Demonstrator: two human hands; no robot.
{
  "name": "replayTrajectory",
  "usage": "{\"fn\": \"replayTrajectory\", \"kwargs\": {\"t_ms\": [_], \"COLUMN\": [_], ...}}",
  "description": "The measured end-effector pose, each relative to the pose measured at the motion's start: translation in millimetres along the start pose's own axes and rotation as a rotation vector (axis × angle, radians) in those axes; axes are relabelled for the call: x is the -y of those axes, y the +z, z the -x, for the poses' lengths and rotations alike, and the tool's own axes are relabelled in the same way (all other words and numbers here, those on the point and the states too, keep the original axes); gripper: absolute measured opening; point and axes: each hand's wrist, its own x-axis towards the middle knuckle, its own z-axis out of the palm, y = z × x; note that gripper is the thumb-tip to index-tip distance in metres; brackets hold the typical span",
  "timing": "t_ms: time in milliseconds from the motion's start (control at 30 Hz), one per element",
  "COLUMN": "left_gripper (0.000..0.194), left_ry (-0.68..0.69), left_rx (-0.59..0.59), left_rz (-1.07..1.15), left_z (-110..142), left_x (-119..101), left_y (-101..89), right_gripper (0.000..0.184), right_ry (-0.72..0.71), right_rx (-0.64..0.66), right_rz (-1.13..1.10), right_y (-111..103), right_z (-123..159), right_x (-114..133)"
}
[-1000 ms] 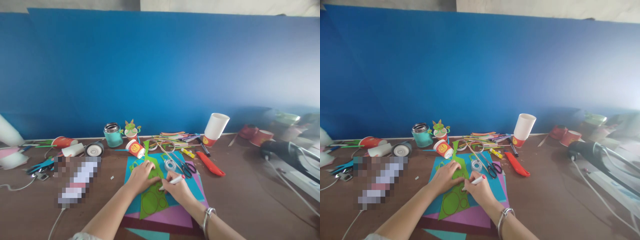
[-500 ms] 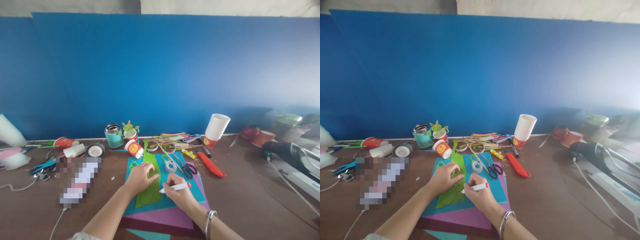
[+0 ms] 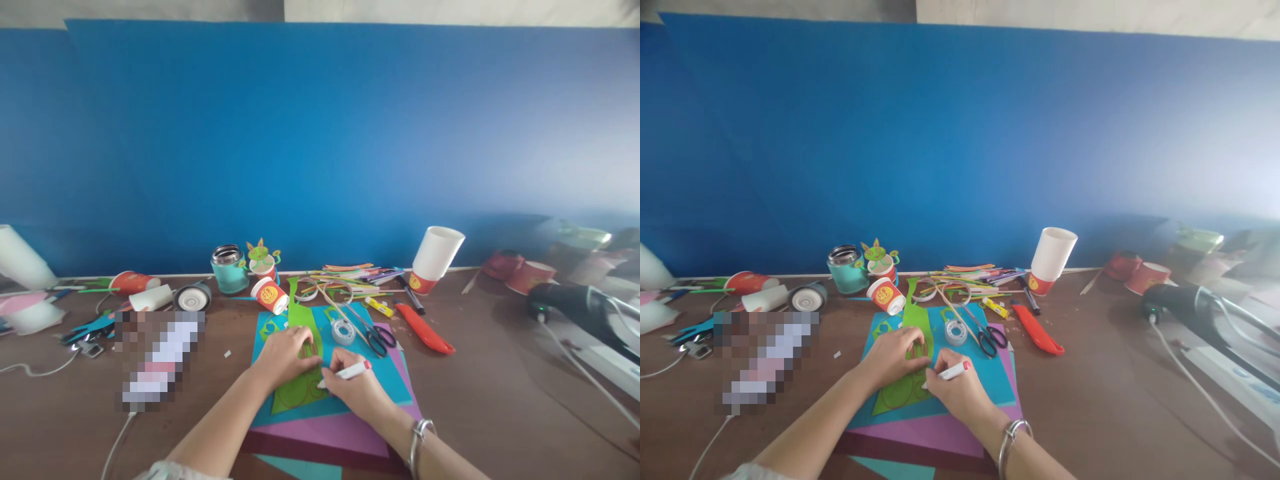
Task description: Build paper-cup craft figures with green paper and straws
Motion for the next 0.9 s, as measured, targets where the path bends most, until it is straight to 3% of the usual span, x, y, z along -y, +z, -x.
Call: {"fn": "replayTrajectory", "kwargs": {"t_ms": [900], "left_gripper": [0.029], "left_ry": [-0.011], "left_rx": [0.027], "left_rz": [0.015], "left_z": [-0.4], "left_x": [-1.7], "left_y": [-2.1], "right_gripper": [0.022], "right_ry": [-0.036], "right_rx": [-0.006], "right_rz": [0.098], "right_y": [2.5], "right_z": [-1.8], "right_x": [-5.2]}}
